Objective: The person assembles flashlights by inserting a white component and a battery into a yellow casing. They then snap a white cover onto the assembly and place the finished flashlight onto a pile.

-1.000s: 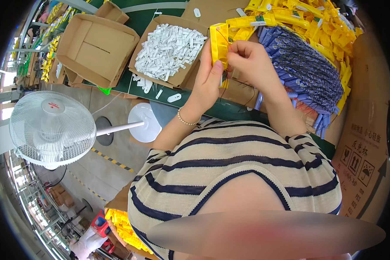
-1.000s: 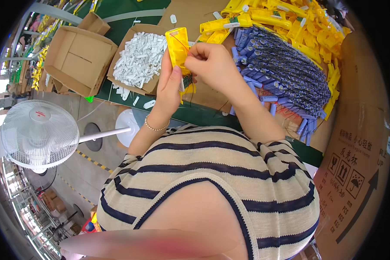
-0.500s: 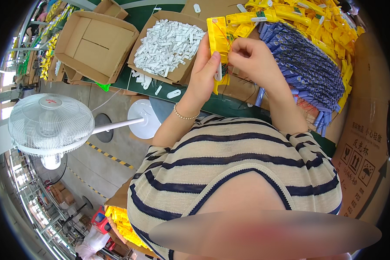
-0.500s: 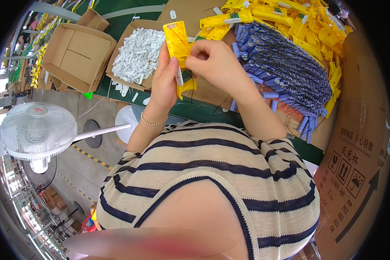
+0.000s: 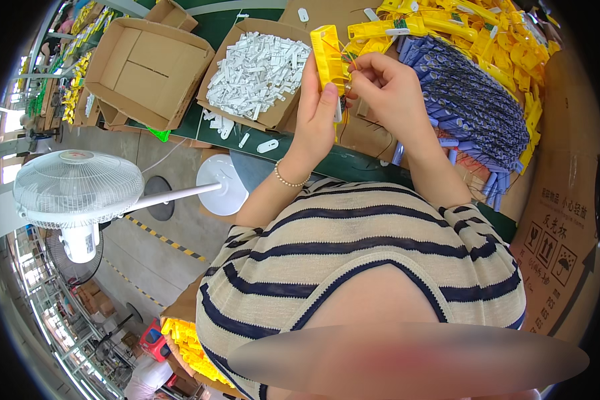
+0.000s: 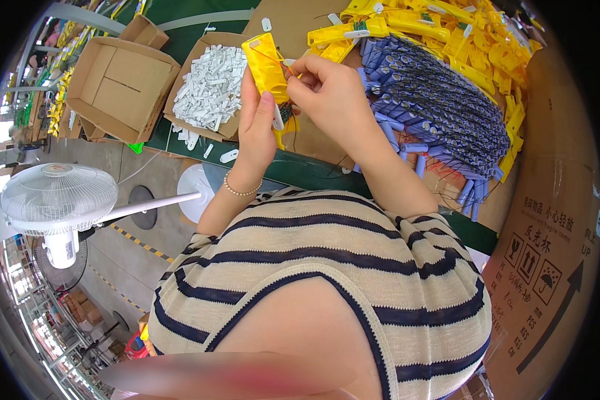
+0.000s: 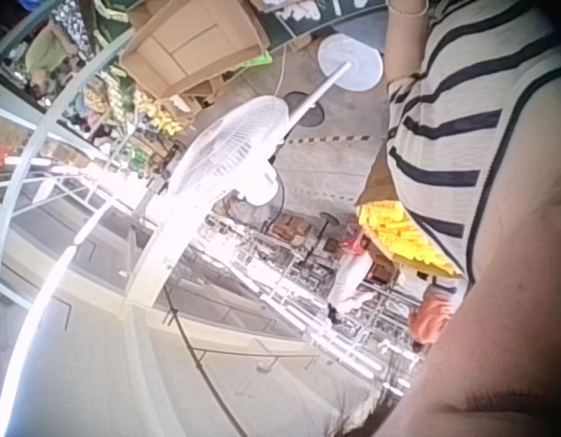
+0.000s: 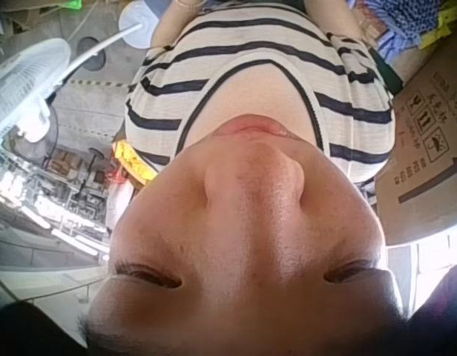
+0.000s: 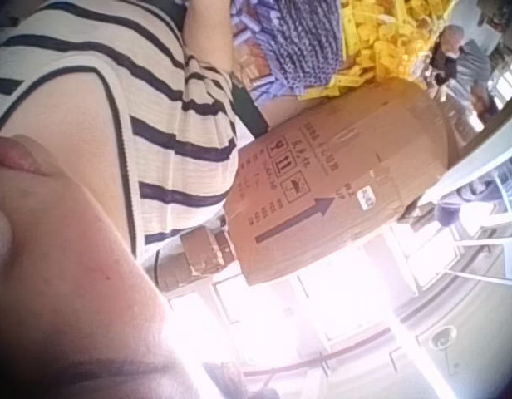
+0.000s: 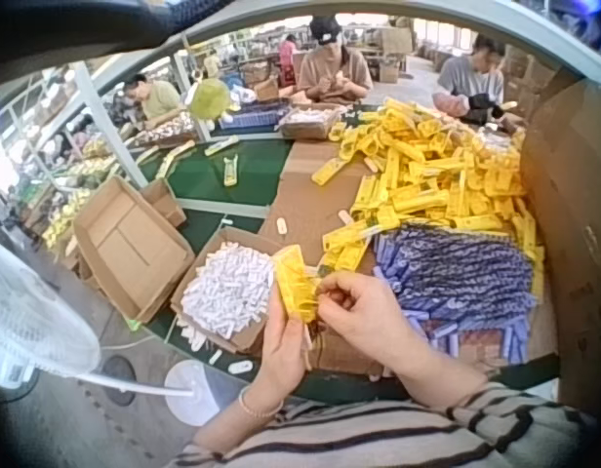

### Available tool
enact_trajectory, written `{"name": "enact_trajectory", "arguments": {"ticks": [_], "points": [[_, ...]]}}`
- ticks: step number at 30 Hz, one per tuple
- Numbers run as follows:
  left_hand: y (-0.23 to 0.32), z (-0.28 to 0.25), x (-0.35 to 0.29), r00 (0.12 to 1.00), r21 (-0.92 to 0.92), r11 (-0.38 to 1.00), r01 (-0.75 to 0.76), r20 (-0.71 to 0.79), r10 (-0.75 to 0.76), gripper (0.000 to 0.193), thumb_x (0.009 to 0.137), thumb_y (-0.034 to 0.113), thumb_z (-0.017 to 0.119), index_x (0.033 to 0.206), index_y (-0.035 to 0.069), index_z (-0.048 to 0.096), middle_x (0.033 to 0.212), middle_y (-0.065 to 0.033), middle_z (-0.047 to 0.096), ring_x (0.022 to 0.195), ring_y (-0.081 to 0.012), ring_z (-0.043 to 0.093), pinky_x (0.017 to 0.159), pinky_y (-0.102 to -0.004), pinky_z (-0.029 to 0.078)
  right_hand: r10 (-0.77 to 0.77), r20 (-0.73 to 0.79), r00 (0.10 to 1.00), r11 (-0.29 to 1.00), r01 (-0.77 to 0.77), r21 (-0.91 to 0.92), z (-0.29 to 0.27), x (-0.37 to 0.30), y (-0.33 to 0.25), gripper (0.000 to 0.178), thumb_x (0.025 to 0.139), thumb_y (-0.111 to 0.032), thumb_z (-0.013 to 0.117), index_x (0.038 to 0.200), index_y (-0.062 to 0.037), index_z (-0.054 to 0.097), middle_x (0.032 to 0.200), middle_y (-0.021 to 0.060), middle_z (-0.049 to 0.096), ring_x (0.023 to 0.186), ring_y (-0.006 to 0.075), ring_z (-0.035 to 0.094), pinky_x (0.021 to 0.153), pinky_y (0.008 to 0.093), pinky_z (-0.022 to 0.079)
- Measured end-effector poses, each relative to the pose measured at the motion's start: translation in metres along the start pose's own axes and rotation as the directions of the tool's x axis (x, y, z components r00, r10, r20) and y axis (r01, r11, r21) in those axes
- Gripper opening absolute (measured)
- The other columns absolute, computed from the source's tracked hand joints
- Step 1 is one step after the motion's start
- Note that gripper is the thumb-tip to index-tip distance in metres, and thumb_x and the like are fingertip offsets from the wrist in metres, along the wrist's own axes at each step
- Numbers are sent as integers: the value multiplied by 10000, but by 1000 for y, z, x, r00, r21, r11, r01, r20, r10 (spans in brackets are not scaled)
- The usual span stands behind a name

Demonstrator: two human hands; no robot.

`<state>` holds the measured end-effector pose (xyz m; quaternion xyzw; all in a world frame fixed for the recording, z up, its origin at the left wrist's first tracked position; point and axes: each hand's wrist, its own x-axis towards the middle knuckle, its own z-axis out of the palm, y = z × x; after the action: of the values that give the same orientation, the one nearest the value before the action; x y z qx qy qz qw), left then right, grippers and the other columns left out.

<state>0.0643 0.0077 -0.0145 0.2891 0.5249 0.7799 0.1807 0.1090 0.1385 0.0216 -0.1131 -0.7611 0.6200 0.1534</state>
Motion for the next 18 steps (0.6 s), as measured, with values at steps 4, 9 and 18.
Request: {"name": "enact_trajectory", "arguments": {"ticks": [4, 9, 18], "points": [[-12, -6, 1, 982, 144, 980, -136, -109, 152, 477, 992, 171, 283, 1426, 9, 167, 1265, -97, 427, 1050, -146, 479, 916, -283, 394, -93, 84, 992, 973, 109, -203, 5, -11, 7, 160, 807, -72, 637, 931, 29, 641, 753, 58, 650, 631, 62, 591, 573, 196, 468], [-23, -12, 2, 983, 137, 987, -78, -154, 99, 442, 997, 206, 254, 1389, 2, 235, 1213, -140, 501, 1062, -201, 536, 940, -337, 416, -276, 16, 961, 936, 273, -222, 22, -24, 28, 125, 783, -32, 666, 897, 17, 651, 739, 80, 660, 643, 117, 626, 562, 228, 480], [-22, -19, 1, 996, 0, 1000, -18, -83, 18, 519, 906, 126, 331, 1390, -1, 192, 1194, -118, 448, 1009, -169, 484, 922, -307, 382, -479, 30, 877, 798, 449, -401, 22, -22, 34, 80, 737, -46, 696, 802, -31, 652, 693, 61, 636, 526, 169, 523, 502, 286, 395]]}}
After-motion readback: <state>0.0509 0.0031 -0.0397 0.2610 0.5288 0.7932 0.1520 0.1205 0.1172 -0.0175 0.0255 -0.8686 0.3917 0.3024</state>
